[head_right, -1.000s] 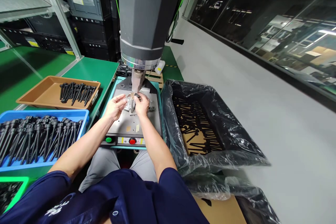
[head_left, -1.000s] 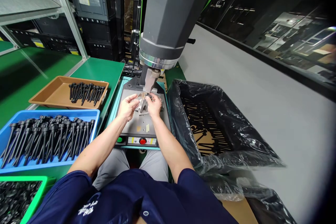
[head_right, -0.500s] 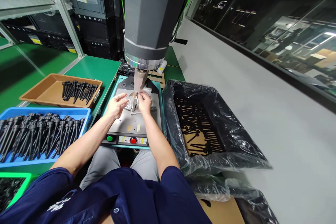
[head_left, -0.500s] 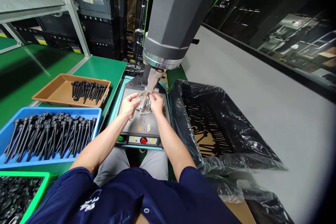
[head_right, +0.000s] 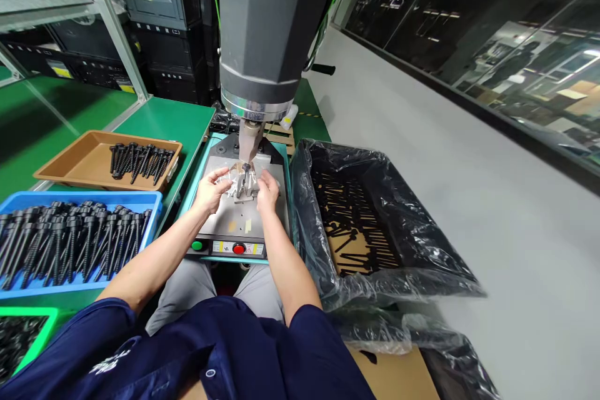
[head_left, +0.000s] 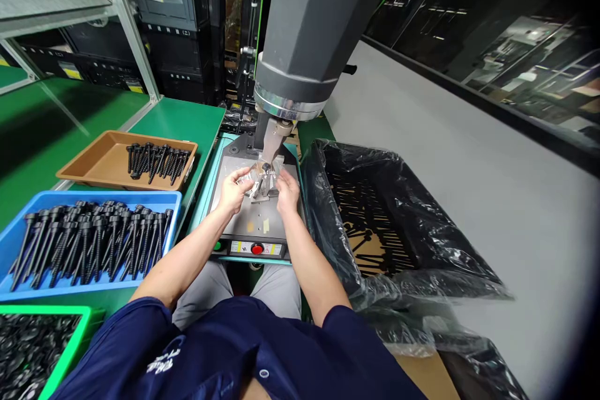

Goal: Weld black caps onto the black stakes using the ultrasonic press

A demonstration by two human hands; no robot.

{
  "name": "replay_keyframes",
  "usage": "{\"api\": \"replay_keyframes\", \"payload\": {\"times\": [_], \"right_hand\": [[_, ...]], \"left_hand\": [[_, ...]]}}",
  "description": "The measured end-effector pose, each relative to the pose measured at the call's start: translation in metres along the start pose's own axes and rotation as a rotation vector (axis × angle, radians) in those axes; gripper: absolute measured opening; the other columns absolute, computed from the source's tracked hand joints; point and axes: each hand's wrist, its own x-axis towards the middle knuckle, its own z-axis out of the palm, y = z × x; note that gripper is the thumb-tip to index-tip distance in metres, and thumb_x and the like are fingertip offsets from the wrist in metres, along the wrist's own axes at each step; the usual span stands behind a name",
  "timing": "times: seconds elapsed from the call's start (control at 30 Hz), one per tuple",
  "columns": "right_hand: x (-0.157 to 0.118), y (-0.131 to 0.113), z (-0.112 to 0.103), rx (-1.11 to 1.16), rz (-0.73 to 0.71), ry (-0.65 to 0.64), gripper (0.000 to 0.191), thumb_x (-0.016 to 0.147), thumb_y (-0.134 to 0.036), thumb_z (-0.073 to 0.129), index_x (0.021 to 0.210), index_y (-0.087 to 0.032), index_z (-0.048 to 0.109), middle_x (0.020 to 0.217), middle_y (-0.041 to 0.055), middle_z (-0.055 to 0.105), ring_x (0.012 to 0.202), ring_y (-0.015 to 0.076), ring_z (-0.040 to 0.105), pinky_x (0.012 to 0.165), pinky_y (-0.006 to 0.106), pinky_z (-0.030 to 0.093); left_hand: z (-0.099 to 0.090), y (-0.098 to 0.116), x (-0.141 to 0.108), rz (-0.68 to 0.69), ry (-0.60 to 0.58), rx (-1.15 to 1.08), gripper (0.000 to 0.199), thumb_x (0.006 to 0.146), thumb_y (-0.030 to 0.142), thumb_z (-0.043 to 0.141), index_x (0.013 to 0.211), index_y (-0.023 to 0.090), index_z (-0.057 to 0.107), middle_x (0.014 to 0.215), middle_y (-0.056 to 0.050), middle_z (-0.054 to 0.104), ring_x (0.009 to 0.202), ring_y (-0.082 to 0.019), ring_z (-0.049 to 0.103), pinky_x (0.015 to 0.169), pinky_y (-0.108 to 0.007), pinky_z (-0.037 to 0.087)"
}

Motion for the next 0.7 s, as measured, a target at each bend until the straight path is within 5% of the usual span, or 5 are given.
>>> {"api": "replay_keyframes", "payload": {"times": [0.23, 0.5, 0.7], "right_hand": [[-0.034, -0.010, -0.012, 0.264, 0.264, -0.037, 0.030, 0.075, -0.021, 0.050, 0.098, -0.019, 0.070, 0.111, 0.0054, 0.071, 0.107, 0.0189, 0.062, 0.090, 0.034, 0.051], [-0.033, -0.021, -0.015, 0.609, 0.607, 0.040, 0.052, 0.091, -0.064, 0.044, 0.095, -0.016, 0.064, 0.101, 0.0115, 0.071, 0.091, 0.0216, 0.067, 0.071, 0.033, 0.058], [-0.013, -0.015, -0.012, 0.561, 0.676, 0.219, 0.017, 0.099, -0.027, 0.047, 0.086, -0.019, 0.057, 0.082, 0.0022, 0.068, 0.070, 0.0113, 0.066, 0.060, 0.020, 0.055]], "left_hand": [[0.000, 0.000, -0.003, 0.006, 0.004, 0.040, 0.058, 0.053, 0.026, 0.083, 0.108, 0.014, 0.069, 0.119, -0.012, 0.067, 0.086, -0.019, 0.065, 0.078, -0.034, 0.052], [0.001, 0.002, -0.008, -0.009, 0.007, 0.034, 0.058, 0.055, 0.027, 0.082, 0.110, 0.015, 0.068, 0.122, -0.012, 0.065, 0.084, -0.017, 0.065, 0.070, -0.030, 0.052], [0.001, 0.001, -0.006, -0.038, 0.024, -0.003, 0.055, 0.057, 0.026, 0.080, 0.110, 0.014, 0.068, 0.123, -0.013, 0.065, 0.073, -0.012, 0.063, 0.069, -0.028, 0.050]]}}
